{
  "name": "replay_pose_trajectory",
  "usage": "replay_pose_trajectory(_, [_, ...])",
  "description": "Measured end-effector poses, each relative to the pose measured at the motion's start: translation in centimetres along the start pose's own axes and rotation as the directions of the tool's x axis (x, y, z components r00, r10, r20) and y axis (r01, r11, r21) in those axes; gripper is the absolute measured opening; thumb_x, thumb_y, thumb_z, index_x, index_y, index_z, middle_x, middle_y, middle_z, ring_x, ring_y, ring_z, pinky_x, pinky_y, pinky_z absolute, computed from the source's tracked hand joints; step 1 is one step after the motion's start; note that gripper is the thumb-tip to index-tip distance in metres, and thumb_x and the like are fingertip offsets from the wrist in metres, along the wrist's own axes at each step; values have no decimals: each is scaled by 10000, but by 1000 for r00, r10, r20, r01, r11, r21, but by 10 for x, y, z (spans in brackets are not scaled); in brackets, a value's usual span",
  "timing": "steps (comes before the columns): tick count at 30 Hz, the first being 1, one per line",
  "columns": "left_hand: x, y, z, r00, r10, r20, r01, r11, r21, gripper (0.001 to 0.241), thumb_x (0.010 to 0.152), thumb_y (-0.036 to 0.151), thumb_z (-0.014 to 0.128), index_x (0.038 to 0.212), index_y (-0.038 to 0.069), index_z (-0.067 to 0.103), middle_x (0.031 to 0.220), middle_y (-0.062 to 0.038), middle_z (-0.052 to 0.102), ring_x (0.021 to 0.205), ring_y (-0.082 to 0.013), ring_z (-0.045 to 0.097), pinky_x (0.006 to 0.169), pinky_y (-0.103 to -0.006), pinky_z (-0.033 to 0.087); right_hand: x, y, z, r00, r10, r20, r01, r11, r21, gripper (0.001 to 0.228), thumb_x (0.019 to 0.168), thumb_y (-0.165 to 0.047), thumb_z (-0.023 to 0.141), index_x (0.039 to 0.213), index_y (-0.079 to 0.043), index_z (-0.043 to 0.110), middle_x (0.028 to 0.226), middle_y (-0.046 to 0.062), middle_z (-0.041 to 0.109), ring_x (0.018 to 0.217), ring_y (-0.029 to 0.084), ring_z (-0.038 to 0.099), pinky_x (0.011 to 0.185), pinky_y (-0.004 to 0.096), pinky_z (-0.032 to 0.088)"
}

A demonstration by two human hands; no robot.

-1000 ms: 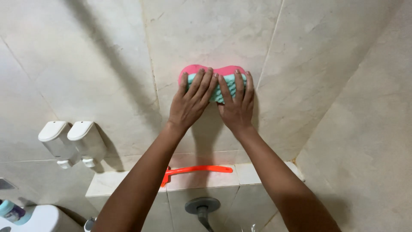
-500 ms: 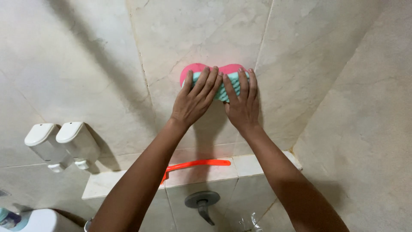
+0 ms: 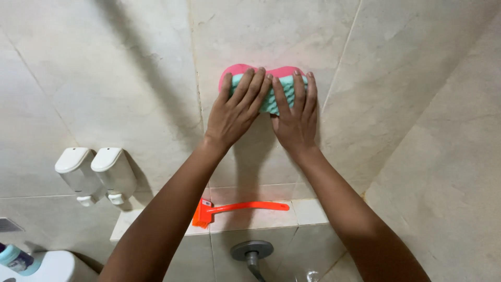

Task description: The person sprays water from a handheld hose onto the bathroom floor and toilet area. They then pick up a pink and green sponge and scrub the tiled wall in the shower area.

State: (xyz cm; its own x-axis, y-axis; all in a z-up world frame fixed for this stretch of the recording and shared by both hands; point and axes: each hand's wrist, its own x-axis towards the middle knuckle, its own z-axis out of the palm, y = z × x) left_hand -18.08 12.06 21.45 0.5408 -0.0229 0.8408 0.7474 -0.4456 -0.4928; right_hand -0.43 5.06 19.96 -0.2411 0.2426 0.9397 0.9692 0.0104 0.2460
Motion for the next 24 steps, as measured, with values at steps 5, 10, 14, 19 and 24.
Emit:
replay_pose_trajectory(5, [-29,-13,0,1000,-21,16,22,999,-29,611,1032,316,576,1591,101,457,1621,-80,448,1475,-237,442,1210,-534,314,-3,-27,7,1000,-21,21,21,1000,20,894,838,-63,804,1617,-217,392,1616,166,330,1510,471,306,1220,584,399])
replay_pose_trajectory(10, [-46,-6,-2,999,-3,38,4,1000,-20,584,1037,310,558,1575,96,476,1617,-86,455,1466,-239,449,1197,-536,325,-23,-30,10,998,-29,49,30,999,-19,923,803,-41,800,1613,-236,403,1616,148,336,1507,452,317,1221,575,407])
replay_pose_trajectory(14, [-44,13,1,999,9,49,-9,1000,-1,568,1034,293,538,1566,103,483,1600,-75,464,1453,-235,455,1190,-537,330,-39,-16,6,996,-45,80,46,999,-11,911,787,-68,809,1593,-224,413,1604,159,333,1496,454,326,1216,592,415])
replay_pose_trajectory(19, [-24,38,7,999,33,42,-32,999,-25,577,1023,291,539,1563,96,490,1594,-78,471,1448,-238,458,1181,-530,341,-47,15,-2,998,-33,50,36,997,-67,851,865,-31,805,1603,-231,432,1622,126,332,1521,412,333,1220,551,437])
replay_pose_trajectory(24, [14,59,10,999,34,12,-34,999,-19,571,1028,284,541,1561,85,492,1589,-81,475,1438,-237,463,1167,-522,357,-38,52,-18,998,-41,43,44,996,-76,874,826,-61,825,1587,-232,430,1622,125,325,1511,401,330,1205,566,429])
